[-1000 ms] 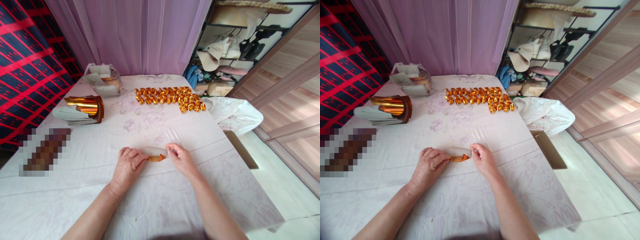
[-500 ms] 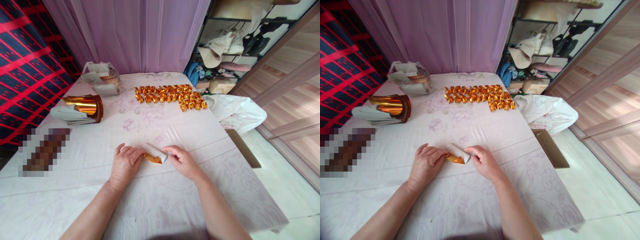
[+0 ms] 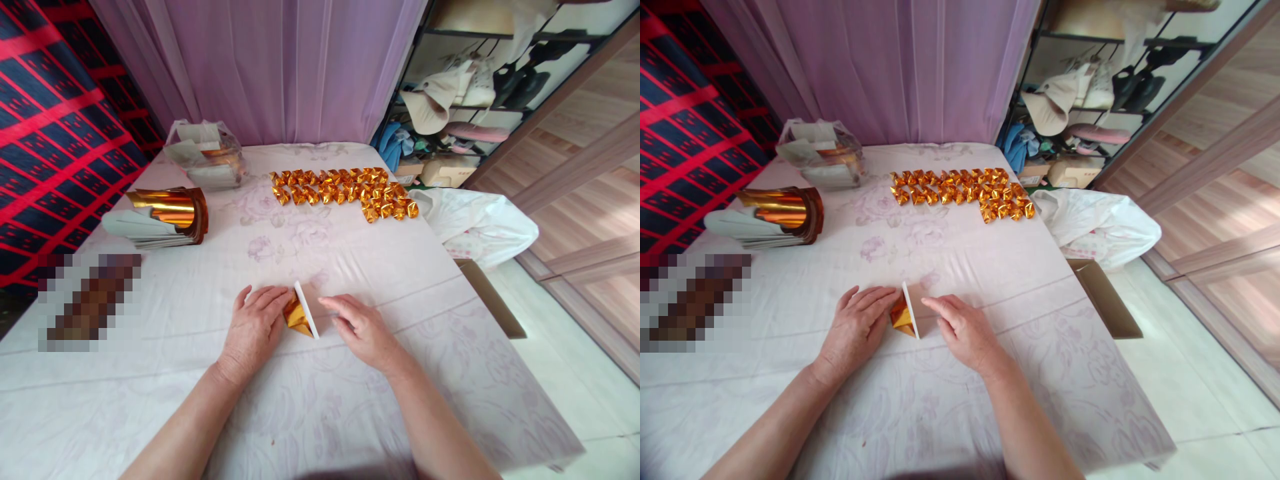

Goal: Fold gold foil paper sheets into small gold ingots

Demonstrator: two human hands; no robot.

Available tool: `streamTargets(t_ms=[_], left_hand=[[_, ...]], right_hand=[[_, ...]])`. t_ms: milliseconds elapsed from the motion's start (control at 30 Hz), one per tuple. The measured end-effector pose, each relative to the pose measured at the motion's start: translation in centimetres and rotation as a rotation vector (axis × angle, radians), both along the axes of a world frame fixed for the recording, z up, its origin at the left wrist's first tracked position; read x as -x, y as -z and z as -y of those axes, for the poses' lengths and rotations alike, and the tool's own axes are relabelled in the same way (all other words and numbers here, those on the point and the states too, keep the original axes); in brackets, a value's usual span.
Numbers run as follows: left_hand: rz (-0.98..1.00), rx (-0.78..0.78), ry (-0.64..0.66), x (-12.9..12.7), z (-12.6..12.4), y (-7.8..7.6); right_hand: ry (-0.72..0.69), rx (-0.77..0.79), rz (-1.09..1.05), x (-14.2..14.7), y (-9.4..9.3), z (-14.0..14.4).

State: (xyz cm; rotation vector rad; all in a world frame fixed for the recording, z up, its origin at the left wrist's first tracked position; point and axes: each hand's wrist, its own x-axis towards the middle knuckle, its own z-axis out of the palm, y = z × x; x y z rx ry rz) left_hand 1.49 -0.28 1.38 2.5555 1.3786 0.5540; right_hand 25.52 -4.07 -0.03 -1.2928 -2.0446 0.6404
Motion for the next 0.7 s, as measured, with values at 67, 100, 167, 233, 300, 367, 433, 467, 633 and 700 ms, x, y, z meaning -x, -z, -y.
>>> streamTargets(t_ms=[67,100,167,233,300,367,433,467,633,700], left_hand=[[0.027,-0.003,0.013,0.2,0.4,-0.3],[0.034,0.0,0.027,0.2,0.6,-0.3],[0.033,0.013,0.058,0.2,0.9,-0.4],[0.022,0.027,0.072,-0.1,1.1,-0.2],[0.012,0.035,0.067,-0.5,1.1,0.0],[0.007,0.039,0.051,-0.9,0.9,0.2],[0.006,0.047,0.034,-1.3,0.7,0.3],[0.008,0.052,0.027,-1.5,0.6,0.3],[0.031,0.058,0.025,-1.8,0.1,0.4],[0.031,0.059,0.027,-1.7,-0.1,0.5]], right_hand=[[-0.005,-0.024,0.028,0.2,-0.1,0.1],[-0.008,-0.038,0.044,0.3,-0.2,0.2],[-0.02,-0.064,0.09,0.6,-0.5,0.4],[-0.044,-0.081,0.157,1.0,-0.8,0.5],[-0.062,-0.086,0.225,1.4,-0.9,0.6],[-0.065,-0.091,0.267,1.7,-0.9,0.7],[-0.049,-0.104,0.283,1.8,-0.7,0.6],[-0.041,-0.113,0.289,1.8,-0.7,0.6],[0.009,-0.111,0.321,1.8,-0.2,0.4],[0.02,-0.103,0.302,1.8,-0.1,0.3]])
